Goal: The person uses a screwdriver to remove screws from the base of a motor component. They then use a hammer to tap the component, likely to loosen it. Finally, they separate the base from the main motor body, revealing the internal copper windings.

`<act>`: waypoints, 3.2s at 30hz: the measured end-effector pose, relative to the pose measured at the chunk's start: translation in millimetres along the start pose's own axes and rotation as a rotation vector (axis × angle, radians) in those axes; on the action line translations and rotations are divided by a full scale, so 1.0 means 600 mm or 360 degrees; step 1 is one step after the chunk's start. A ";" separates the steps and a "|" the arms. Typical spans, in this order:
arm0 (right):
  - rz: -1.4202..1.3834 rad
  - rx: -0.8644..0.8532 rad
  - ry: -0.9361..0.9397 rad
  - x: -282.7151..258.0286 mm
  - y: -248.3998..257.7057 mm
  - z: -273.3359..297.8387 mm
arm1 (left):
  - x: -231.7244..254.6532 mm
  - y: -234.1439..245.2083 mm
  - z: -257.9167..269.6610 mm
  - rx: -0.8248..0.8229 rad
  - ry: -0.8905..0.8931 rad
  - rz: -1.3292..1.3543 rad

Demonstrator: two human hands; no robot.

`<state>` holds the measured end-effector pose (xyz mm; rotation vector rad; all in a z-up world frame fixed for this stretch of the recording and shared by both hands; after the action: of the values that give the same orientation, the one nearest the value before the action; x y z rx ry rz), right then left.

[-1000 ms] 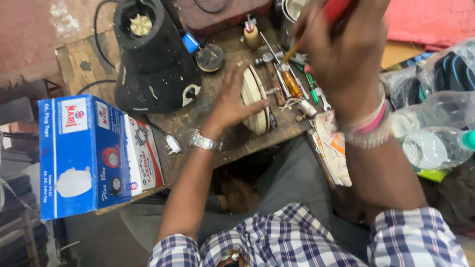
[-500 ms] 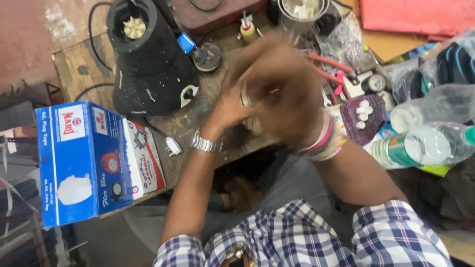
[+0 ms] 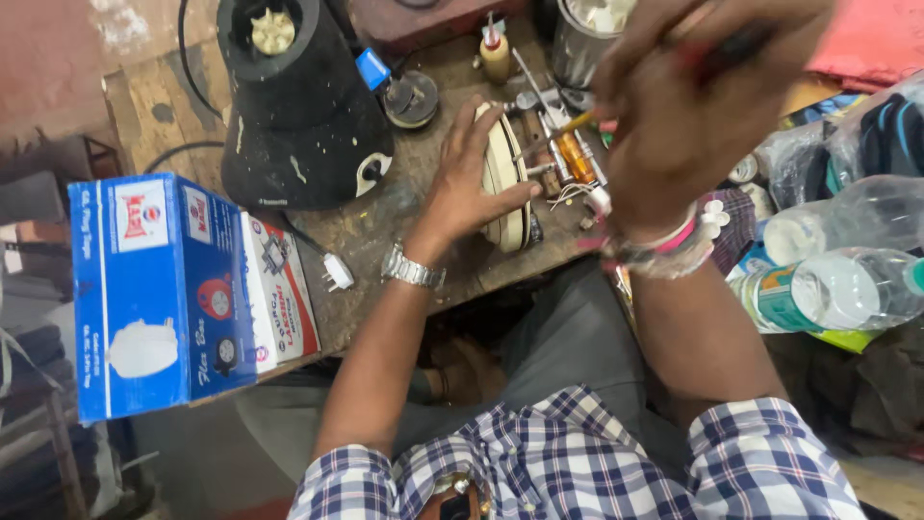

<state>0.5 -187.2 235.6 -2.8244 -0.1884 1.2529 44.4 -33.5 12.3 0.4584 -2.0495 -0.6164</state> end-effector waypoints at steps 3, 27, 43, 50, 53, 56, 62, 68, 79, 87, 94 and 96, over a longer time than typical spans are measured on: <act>0.0138 -0.0383 0.0273 -0.036 -0.033 0.009 | 0.010 0.000 -0.004 0.0052 -0.0088 -0.0040; 0.0877 -0.1029 -0.0880 -0.092 0.168 0.229 | 0.094 0.005 0.190 0.0262 -0.0296 -0.0722; 0.2263 -0.1053 -0.1109 0.041 0.180 0.277 | 0.021 0.023 0.180 0.0547 -0.0037 -0.0260; 0.2523 -0.1167 -0.0930 0.085 0.196 0.231 | -0.108 0.012 0.097 -0.0074 0.0601 -0.0272; 0.2524 -0.1209 -0.0774 0.125 0.186 0.208 | -0.124 0.009 0.080 -0.0063 0.0567 -0.0343; 0.2449 -0.1268 -0.0736 0.178 0.162 0.195 | -0.127 0.008 0.074 0.0036 0.0419 -0.0413; 0.2464 -0.1418 -0.0561 0.217 0.114 0.175 | -0.127 0.011 0.077 0.0104 0.0462 -0.0327; 0.2639 -0.1506 -0.0447 0.223 0.037 0.142 | -0.146 0.004 0.087 0.0147 0.0459 -0.0253; 0.2540 -0.1841 -0.0640 0.260 0.050 0.108 | -0.156 0.003 0.097 0.0204 0.0441 -0.0280; 0.2242 -0.0945 -0.1092 0.242 0.224 0.124 | -0.141 -0.001 0.083 0.0101 0.0604 -0.0448; 0.2181 -0.0699 -0.1021 0.419 0.257 0.109 | -0.098 0.016 0.110 0.0014 0.0803 -0.0597; 0.2315 -0.0719 -0.1004 0.478 0.250 0.119 | -0.089 0.026 0.141 0.0084 0.0845 -0.0628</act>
<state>152.3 -299.3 -37.2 -2.5004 2.0993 2.4277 -1.9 28.8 -52.5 0.9611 -1.4799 -0.5928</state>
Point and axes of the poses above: each hand's wrist, its own z-axis away from the middle knuckle, its own y-axis out of the back of the hand, x = y × z, the point moved 6 cm from there along -z, towards the middle knuckle, and after that the axes turned 8 degrees about -y, right-handed, at the moved point
